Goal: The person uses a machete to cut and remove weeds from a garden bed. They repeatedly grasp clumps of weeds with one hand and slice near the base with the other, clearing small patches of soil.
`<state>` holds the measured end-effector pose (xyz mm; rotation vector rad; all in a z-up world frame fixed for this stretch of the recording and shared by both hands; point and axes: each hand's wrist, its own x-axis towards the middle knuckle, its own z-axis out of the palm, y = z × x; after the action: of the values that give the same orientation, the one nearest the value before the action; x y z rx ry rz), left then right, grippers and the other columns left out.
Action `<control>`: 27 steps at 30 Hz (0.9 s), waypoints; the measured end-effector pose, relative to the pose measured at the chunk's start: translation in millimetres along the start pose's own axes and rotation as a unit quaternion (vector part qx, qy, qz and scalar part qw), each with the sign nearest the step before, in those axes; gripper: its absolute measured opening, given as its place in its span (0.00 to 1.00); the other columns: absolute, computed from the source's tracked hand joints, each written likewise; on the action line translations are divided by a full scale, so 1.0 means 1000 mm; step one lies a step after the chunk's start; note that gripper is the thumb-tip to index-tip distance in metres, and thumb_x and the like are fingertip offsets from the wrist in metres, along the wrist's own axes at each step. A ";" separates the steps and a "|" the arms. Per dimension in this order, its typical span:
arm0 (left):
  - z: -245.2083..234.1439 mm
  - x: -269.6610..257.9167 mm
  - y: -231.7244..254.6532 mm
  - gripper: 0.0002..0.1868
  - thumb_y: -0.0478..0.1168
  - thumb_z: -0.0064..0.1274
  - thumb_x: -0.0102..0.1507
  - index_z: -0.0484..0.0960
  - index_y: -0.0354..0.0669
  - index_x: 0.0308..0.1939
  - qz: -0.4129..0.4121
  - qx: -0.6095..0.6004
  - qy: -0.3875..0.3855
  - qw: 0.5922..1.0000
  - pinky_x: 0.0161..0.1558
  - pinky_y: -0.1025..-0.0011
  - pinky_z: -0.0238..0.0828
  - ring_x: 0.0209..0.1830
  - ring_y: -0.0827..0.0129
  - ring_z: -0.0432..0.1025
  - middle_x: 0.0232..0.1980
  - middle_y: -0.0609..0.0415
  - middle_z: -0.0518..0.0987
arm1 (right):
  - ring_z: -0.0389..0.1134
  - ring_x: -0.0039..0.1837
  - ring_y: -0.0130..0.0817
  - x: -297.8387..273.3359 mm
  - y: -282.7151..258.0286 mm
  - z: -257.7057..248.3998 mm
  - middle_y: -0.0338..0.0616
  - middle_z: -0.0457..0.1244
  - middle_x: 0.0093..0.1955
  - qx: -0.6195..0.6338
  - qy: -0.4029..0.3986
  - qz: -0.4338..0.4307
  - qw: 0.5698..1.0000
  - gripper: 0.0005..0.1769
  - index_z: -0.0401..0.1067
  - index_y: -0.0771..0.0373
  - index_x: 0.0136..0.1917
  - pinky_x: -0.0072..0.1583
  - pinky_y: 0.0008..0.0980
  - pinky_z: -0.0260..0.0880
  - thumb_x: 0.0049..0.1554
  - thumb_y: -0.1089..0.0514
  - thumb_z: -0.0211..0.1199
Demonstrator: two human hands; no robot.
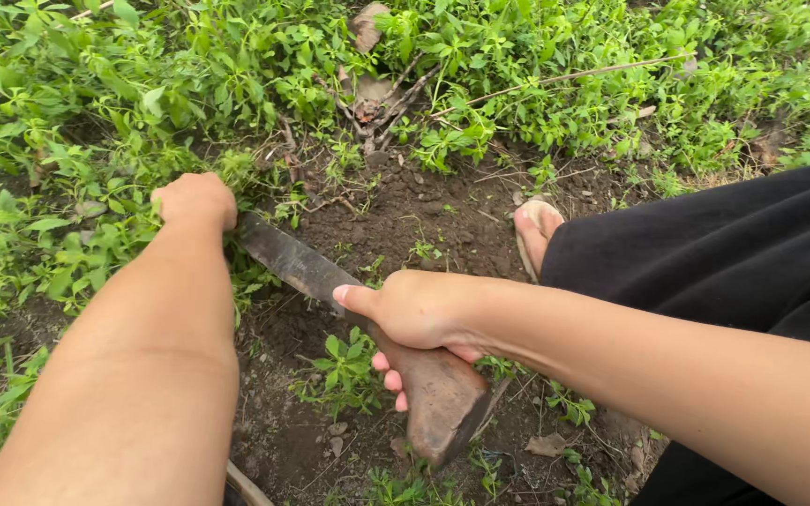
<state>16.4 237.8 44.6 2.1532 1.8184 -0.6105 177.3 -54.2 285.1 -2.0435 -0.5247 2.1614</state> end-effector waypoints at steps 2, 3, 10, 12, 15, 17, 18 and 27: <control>-0.007 -0.005 -0.002 0.23 0.39 0.63 0.57 0.85 0.41 0.57 0.002 -0.009 0.013 1.000 0.59 0.47 0.67 0.60 0.49 0.77 0.61 0.42 0.82 | 0.65 0.30 0.38 0.008 0.008 -0.002 0.45 0.59 0.32 -0.024 0.033 -0.011 0.999 0.32 0.60 0.66 0.57 0.37 0.49 0.77 0.63 0.33 0.48; -0.007 -0.008 -0.001 0.23 0.38 0.62 0.57 0.84 0.40 0.57 0.001 -0.018 0.016 1.000 0.59 0.46 0.67 0.60 0.48 0.76 0.61 0.41 0.81 | 0.64 0.30 0.38 0.013 0.012 -0.004 0.46 0.60 0.32 -0.040 0.051 -0.012 0.998 0.29 0.59 0.61 0.58 0.37 0.49 0.76 0.62 0.34 0.49; -0.034 -0.008 -0.020 0.21 0.39 0.58 0.60 0.85 0.40 0.57 -0.018 -0.025 -0.022 0.999 0.61 0.54 0.69 0.61 0.51 0.77 0.63 0.42 0.81 | 0.73 0.41 0.54 0.058 0.048 0.003 0.56 0.68 0.38 -0.407 0.267 -0.224 0.844 0.27 0.65 0.66 0.56 0.46 0.50 0.75 0.64 0.39 0.55; -0.026 0.001 -0.023 0.22 0.41 0.57 0.61 0.85 0.38 0.58 -0.032 -0.042 -0.049 0.997 0.61 0.55 0.71 0.61 0.51 0.78 0.62 0.40 0.81 | 0.72 0.43 0.58 0.058 0.059 0.002 0.54 0.68 0.38 -0.462 0.314 -0.226 0.798 0.24 0.64 0.65 0.56 0.46 0.54 0.74 0.63 0.41 0.56; -0.027 0.010 -0.047 0.25 0.44 0.56 0.61 0.82 0.36 0.60 0.014 -0.027 -0.083 0.996 0.62 0.53 0.70 0.62 0.47 0.75 0.64 0.38 0.79 | 0.73 0.43 0.56 0.038 0.053 -0.002 0.54 0.69 0.39 -0.506 0.325 -0.222 0.767 0.24 0.62 0.65 0.55 0.46 0.53 0.75 0.63 0.41 0.55; -0.044 0.004 -0.072 0.29 0.49 0.59 0.60 0.81 0.34 0.60 0.004 -0.042 -0.068 0.997 0.62 0.52 0.70 0.62 0.46 0.74 0.65 0.36 0.78 | 0.72 0.41 0.56 0.018 0.044 0.008 0.56 0.69 0.39 -0.499 0.315 -0.204 0.781 0.25 0.61 0.64 0.56 0.44 0.52 0.74 0.64 0.39 0.54; -0.059 -0.002 -0.086 0.31 0.51 0.60 0.59 0.80 0.33 0.60 -0.006 -0.064 -0.045 0.997 0.63 0.51 0.69 0.63 0.45 0.74 0.65 0.36 0.77 | 0.72 0.40 0.56 0.006 0.039 0.015 0.57 0.69 0.40 -0.497 0.309 -0.197 0.786 0.25 0.61 0.64 0.56 0.43 0.51 0.73 0.64 0.39 0.54; -0.127 -0.076 -0.057 0.49 0.66 0.70 0.53 0.77 0.27 0.60 0.042 -0.183 0.063 0.980 0.67 0.48 0.64 0.67 0.42 0.68 0.67 0.32 0.74 | 0.63 0.26 0.41 -0.112 0.034 -0.009 0.49 0.60 0.30 -0.189 0.183 0.034 0.964 0.22 0.64 0.59 0.57 0.31 0.44 0.70 0.66 0.39 0.52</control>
<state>-30.2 240.0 196.3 2.0402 1.7280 -0.1089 200.5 -120.4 379.4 -2.6141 -0.8772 1.7488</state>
